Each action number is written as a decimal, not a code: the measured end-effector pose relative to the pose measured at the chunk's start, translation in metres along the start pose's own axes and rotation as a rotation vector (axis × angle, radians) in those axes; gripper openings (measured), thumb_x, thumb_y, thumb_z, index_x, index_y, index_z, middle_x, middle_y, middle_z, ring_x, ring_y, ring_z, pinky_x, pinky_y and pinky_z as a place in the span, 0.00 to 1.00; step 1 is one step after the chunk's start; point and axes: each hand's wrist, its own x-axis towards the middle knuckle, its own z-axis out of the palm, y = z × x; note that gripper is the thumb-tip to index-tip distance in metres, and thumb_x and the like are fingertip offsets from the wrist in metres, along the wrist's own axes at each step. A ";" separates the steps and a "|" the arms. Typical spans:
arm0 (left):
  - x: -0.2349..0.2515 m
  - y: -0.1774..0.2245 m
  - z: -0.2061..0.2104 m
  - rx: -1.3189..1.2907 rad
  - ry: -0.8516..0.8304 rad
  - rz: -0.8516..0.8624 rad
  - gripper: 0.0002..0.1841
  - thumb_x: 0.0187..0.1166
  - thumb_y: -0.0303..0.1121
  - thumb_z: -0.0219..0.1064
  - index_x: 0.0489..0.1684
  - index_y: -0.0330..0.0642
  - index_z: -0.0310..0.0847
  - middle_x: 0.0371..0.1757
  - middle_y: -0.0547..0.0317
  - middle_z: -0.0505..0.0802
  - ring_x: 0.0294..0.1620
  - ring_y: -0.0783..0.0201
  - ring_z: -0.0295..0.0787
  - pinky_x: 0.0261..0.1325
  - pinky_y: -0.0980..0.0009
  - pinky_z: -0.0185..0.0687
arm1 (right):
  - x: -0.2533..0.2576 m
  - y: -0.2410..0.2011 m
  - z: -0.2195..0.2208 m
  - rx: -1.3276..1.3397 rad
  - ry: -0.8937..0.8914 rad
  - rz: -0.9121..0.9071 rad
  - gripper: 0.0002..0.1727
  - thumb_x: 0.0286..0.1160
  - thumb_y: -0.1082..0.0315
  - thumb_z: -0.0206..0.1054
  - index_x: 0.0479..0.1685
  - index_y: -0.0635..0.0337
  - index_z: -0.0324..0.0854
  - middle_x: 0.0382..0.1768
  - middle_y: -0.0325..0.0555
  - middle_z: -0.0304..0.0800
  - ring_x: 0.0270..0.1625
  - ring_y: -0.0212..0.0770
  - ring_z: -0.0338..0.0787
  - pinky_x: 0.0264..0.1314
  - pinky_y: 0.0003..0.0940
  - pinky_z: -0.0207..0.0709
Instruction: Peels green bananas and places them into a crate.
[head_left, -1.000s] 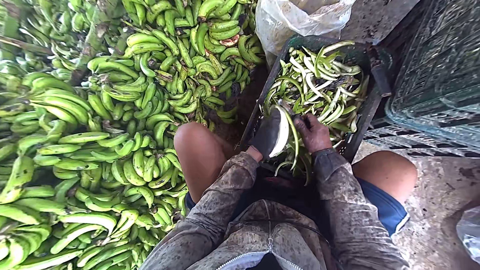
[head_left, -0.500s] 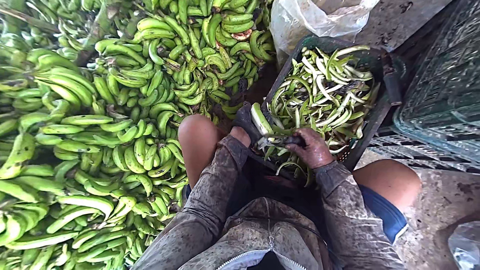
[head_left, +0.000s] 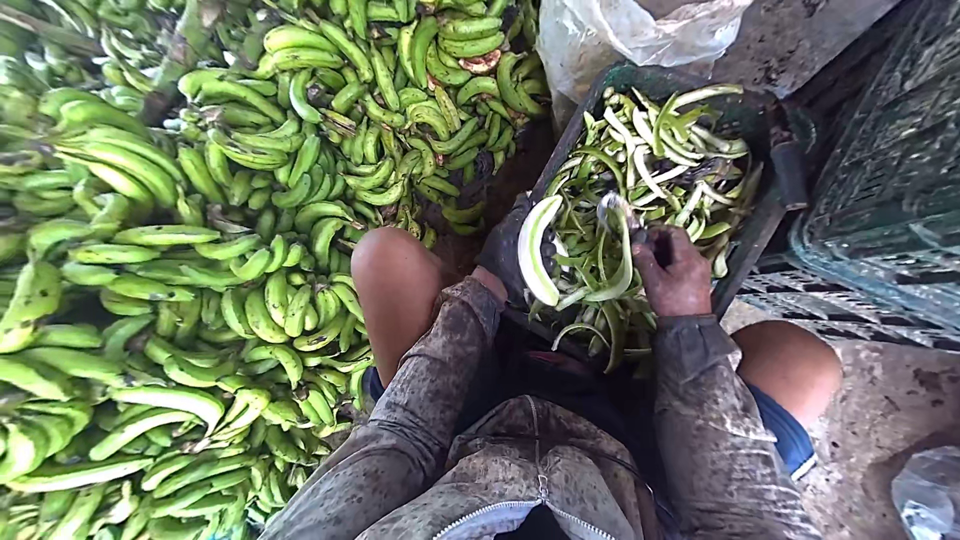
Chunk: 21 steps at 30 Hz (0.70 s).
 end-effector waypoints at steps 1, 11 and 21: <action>0.004 0.004 -0.002 -0.078 0.056 0.019 0.28 0.92 0.58 0.38 0.49 0.48 0.78 0.24 0.60 0.83 0.19 0.66 0.80 0.20 0.71 0.81 | -0.006 0.001 -0.002 0.043 -0.033 -0.069 0.28 0.80 0.50 0.69 0.63 0.68 0.80 0.48 0.62 0.90 0.46 0.52 0.91 0.55 0.54 0.84; -0.003 -0.012 0.014 0.614 0.099 0.114 0.24 0.96 0.45 0.45 0.81 0.44 0.71 0.66 0.54 0.87 0.59 0.70 0.85 0.64 0.70 0.83 | 0.012 -0.019 0.026 -0.029 -0.165 0.083 0.25 0.82 0.55 0.70 0.64 0.70 0.83 0.56 0.68 0.90 0.59 0.64 0.91 0.67 0.66 0.80; -0.015 -0.002 0.032 0.878 0.428 0.242 0.28 0.93 0.55 0.47 0.62 0.41 0.84 0.50 0.45 0.91 0.48 0.55 0.88 0.55 0.53 0.84 | -0.021 -0.047 -0.013 -0.029 -0.075 0.436 0.42 0.66 0.46 0.82 0.74 0.65 0.75 0.59 0.71 0.87 0.60 0.69 0.88 0.63 0.73 0.78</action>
